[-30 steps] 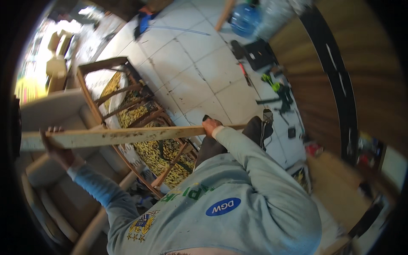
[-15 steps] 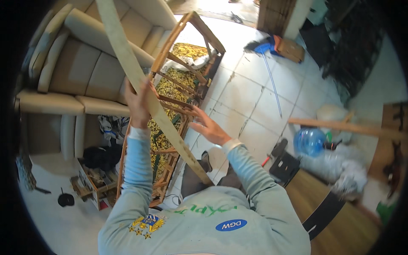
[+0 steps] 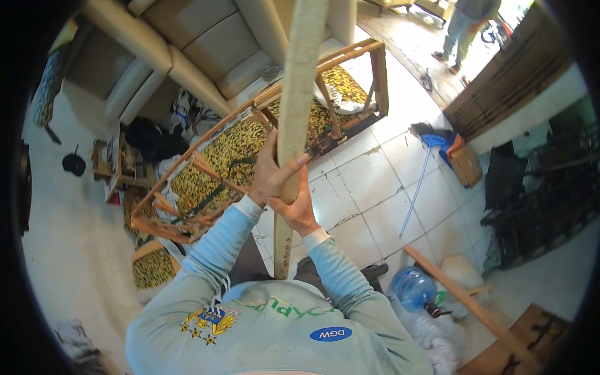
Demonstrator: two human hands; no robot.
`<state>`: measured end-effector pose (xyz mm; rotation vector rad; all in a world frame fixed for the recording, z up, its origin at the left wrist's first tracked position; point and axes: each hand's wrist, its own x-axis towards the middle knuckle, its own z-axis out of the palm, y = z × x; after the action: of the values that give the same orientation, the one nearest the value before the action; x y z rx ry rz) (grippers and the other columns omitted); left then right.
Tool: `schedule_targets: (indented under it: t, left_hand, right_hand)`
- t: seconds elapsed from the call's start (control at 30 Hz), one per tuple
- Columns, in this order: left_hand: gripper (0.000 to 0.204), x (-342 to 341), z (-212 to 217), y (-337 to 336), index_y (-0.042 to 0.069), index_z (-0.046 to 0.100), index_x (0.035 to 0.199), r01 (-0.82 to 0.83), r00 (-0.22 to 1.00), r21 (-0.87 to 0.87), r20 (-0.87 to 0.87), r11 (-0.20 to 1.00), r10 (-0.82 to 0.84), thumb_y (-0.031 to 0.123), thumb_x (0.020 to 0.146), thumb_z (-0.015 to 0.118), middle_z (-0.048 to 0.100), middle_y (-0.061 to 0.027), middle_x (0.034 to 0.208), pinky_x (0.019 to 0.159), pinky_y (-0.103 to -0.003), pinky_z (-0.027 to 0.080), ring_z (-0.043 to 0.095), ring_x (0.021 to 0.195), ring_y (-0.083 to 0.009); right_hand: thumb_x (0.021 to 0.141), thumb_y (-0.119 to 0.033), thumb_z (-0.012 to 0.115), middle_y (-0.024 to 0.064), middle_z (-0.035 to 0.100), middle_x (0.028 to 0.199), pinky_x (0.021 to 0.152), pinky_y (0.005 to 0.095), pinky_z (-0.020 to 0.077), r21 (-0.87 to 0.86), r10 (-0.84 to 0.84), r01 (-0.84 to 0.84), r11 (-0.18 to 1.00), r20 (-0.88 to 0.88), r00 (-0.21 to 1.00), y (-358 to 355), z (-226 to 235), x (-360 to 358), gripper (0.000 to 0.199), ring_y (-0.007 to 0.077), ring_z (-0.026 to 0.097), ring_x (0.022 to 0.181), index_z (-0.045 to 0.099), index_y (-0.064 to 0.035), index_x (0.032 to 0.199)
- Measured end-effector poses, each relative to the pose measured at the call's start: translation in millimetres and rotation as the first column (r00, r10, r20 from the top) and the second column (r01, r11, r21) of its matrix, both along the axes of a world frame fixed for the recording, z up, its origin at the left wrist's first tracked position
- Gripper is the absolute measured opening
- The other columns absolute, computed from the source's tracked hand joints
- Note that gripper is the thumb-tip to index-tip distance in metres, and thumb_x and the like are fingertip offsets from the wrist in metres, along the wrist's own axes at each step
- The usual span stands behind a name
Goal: The person carries a long wooden plank into a workshop and positions it onto a sofa frame. They then use a green utility knife to trim or mark the wood while it rests on the frame.
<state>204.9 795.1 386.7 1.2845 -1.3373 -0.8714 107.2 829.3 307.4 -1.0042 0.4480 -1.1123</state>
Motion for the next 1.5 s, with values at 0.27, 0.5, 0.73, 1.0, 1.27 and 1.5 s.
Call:
schedule_targets:
  t: [0.27, 0.5, 0.73, 1.0, 1.27, 1.5]
  left_hand:
    - [0.063, 2, 10, -22, -0.003, 0.048, 0.123, 0.018, 0.999, -0.055, 0.029, 0.998, -0.017, 0.029, 0.077, 0.078, 0.06, -0.0134, 0.107, 0.086, -0.034, 0.047, 0.058, 0.096, -0.0198]
    - [0.059, 23, 1, -23, -0.004, 0.048, 0.122, 0.024, 1.0, -0.022, 0.011, 0.999, -0.023, 0.024, 0.077, 0.075, 0.062, -0.0169, 0.104, 0.085, -0.035, 0.049, 0.061, 0.094, -0.0234]
    - [0.07, 89, 11, -58, -0.002, 0.047, 0.127, -0.102, 0.98, -0.112, 0.162, 0.988, 0.119, 0.036, 0.076, 0.077, 0.064, -0.0174, 0.107, 0.085, -0.034, 0.049, 0.064, 0.097, -0.0266]
    - [0.08, 205, -4, 60, 0.004, 0.044, 0.135, -0.406, 0.889, 0.029, 0.244, 0.913, 0.388, 0.041, 0.072, 0.08, 0.062, -0.013, 0.101, 0.083, -0.034, 0.049, 0.061, 0.09, -0.0253]
    - [0.071, 240, -93, 271, 0.009, 0.056, 0.122, -0.819, 0.445, -0.01, 0.619, 0.573, 0.647, 0.034, 0.061, 0.084, 0.063, -0.012, 0.107, 0.085, -0.042, 0.049, 0.061, 0.095, -0.0331]
    - [0.061, 272, -109, 287, 0.011, 0.063, 0.109, -0.859, 0.358, -0.061, 0.64, 0.509, 0.68, 0.034, 0.056, 0.084, 0.066, -0.0106, 0.098, 0.083, -0.041, 0.05, 0.064, 0.091, -0.0311]
  right_hand:
    - [0.079, -0.07, 0.06, 0.0199, 0.037, 0.144, 0.109, 0.0411, 0.0338, 0.008, -0.034, 0.035, 0.999, -0.027, 0.999, -48, 0, -7, 0.113, 0.0296, 0.041, 0.132, 0.005, -0.0016, 0.151]
    - [0.087, -0.057, 0.059, 0.0213, 0.053, 0.127, 0.094, 0.0381, 0.047, -0.071, 0.055, -0.038, 0.997, 0.261, 0.964, -188, 96, 7, 0.081, 0.0257, 0.057, 0.112, 0.031, -0.0033, 0.141]
    - [0.088, -0.036, 0.065, 0.011, 0.061, 0.076, 0.06, 0.0351, 0.0561, 0.032, 0.063, -0.073, 0.997, 0.246, 0.967, -253, 140, 96, 0.041, 0.0204, 0.063, 0.064, 0.057, 0.0026, 0.098]
    - [0.09, -0.044, 0.057, 0.0145, 0.057, 0.103, 0.08, 0.0376, 0.05, 0.034, 0.492, -0.557, 0.83, 0.425, 0.759, -297, 129, 190, 0.057, 0.0241, 0.056, 0.087, 0.047, 0.0014, 0.124]
    - [0.087, -0.033, 0.055, 0.0118, 0.043, 0.103, 0.082, 0.0371, 0.0423, -0.19, 0.586, -0.564, 0.803, 0.422, 0.692, -247, 188, 261, 0.053, 0.0217, 0.043, 0.091, 0.04, 0.001, 0.124]
    - [0.085, -0.029, 0.054, 0.0144, 0.047, 0.106, 0.085, 0.0379, 0.0443, -0.115, 0.486, -0.482, 0.868, 0.389, 0.783, -238, 189, 275, 0.054, 0.0238, 0.048, 0.091, 0.041, 0.0008, 0.129]
